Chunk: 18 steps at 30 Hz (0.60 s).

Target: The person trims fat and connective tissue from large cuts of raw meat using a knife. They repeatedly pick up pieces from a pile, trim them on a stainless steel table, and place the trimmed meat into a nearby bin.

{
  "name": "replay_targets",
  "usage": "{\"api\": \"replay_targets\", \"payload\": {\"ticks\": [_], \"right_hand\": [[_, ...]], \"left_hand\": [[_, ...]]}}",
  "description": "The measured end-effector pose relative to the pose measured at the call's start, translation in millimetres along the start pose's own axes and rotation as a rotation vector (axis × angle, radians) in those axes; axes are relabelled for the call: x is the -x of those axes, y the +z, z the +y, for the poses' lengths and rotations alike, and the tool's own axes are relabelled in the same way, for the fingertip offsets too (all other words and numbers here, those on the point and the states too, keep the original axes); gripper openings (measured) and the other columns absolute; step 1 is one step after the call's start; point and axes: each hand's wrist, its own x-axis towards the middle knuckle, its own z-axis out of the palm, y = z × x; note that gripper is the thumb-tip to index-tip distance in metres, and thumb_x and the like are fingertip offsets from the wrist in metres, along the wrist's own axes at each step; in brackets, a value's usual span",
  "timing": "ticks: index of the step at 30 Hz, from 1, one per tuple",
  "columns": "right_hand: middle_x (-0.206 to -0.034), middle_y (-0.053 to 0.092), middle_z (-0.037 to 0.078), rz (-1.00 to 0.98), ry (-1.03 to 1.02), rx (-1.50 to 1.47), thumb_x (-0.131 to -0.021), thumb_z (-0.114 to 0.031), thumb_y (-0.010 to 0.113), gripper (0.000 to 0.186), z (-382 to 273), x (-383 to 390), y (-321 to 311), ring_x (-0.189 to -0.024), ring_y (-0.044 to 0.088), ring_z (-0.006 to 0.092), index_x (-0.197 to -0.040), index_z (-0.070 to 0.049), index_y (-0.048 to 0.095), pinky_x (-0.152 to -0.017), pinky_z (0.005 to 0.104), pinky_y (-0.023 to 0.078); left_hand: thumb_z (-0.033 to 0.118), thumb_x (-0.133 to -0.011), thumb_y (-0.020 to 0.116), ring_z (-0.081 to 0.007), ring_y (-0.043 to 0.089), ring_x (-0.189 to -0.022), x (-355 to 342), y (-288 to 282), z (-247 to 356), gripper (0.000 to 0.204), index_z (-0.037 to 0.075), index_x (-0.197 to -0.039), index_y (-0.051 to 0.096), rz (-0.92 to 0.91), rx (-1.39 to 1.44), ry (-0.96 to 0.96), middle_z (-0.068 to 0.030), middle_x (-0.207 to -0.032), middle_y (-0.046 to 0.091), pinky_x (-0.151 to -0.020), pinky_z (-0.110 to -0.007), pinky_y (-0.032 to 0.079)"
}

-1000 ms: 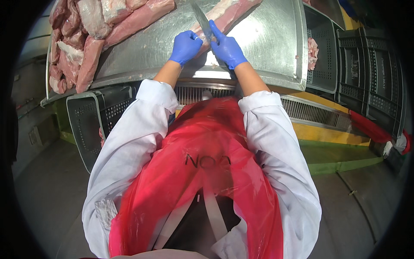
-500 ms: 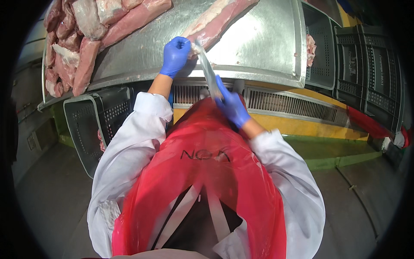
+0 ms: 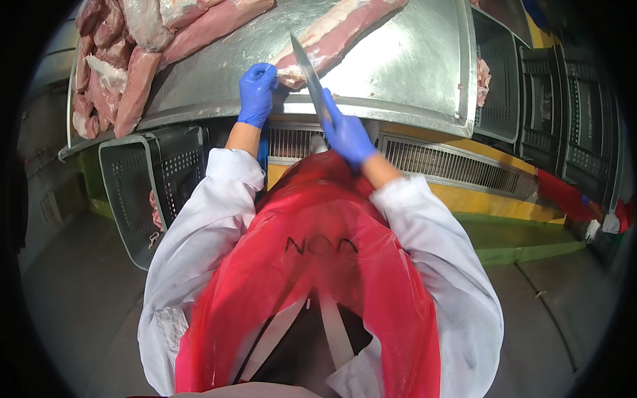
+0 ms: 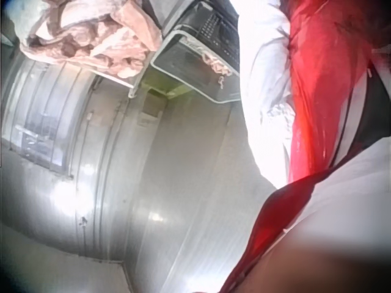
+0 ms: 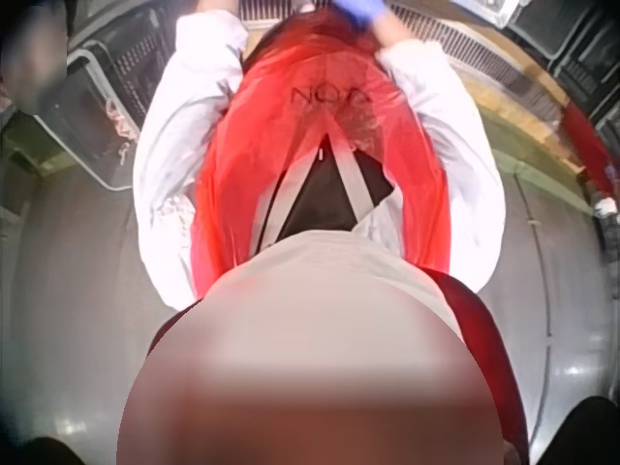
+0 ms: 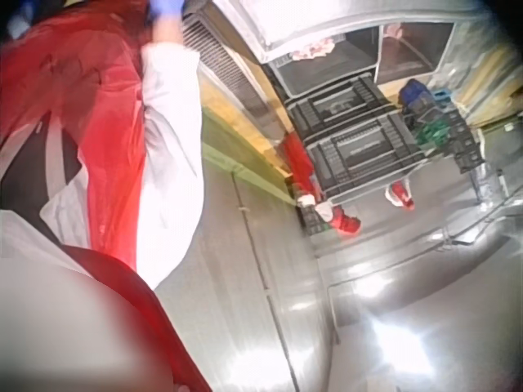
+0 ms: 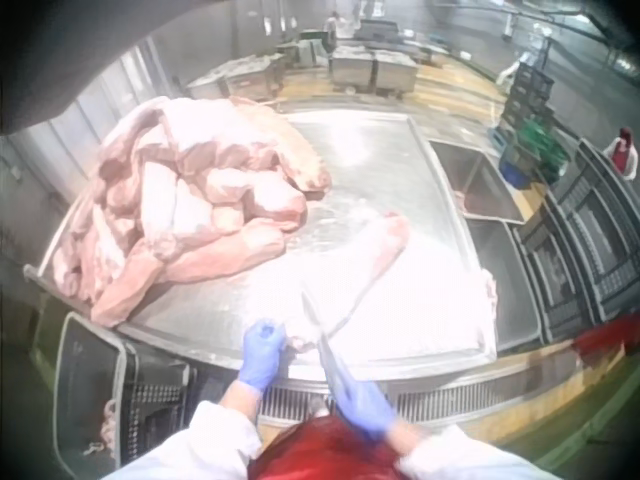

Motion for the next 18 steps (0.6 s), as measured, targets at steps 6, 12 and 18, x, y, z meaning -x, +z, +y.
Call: {"api": "replay_targets", "payload": {"ticks": [6,12,18], "right_hand": [[-0.091,0.068,0.026,-0.148,-0.002,-0.098,-0.094,-0.005,0.057,0.076,6,112,-44,-0.080,0.072,0.0385,-0.161,-0.015,0.023,-0.076,0.0411,0.055],[-0.103,0.071,0.026,0.206,-0.036,0.010,-0.094,-0.017,0.059,0.075,9,-19,-53,-0.094,0.074,0.0347,-0.161,-0.021,0.025,-0.081,0.0388,0.056],[-0.077,0.071,0.020,0.105,0.082,-0.167,-0.094,-0.023,0.062,0.077,-30,-88,-17,-0.070,0.072,0.0320,-0.161,-0.028,0.024,-0.071,0.0409,0.057]], "left_hand": [[0.002,-0.091,0.067,-0.0117,0.058,-0.068,4,-56,-18,0.007,0.001,-0.095,0.062,0.187,0.466,-0.206,-0.0065,-0.080,0.062,-0.057,-0.025,0.046],[0.019,-0.079,0.074,-0.0312,0.067,-0.078,24,11,59,0.038,0.001,-0.109,0.059,0.208,-0.962,0.501,-0.0160,-0.092,0.064,-0.073,-0.041,0.055],[0.021,-0.082,0.066,-0.0410,0.069,-0.082,14,34,45,0.028,0.000,-0.101,0.066,-0.082,-1.240,0.268,-0.0245,-0.094,0.070,-0.073,-0.049,0.056]]}}
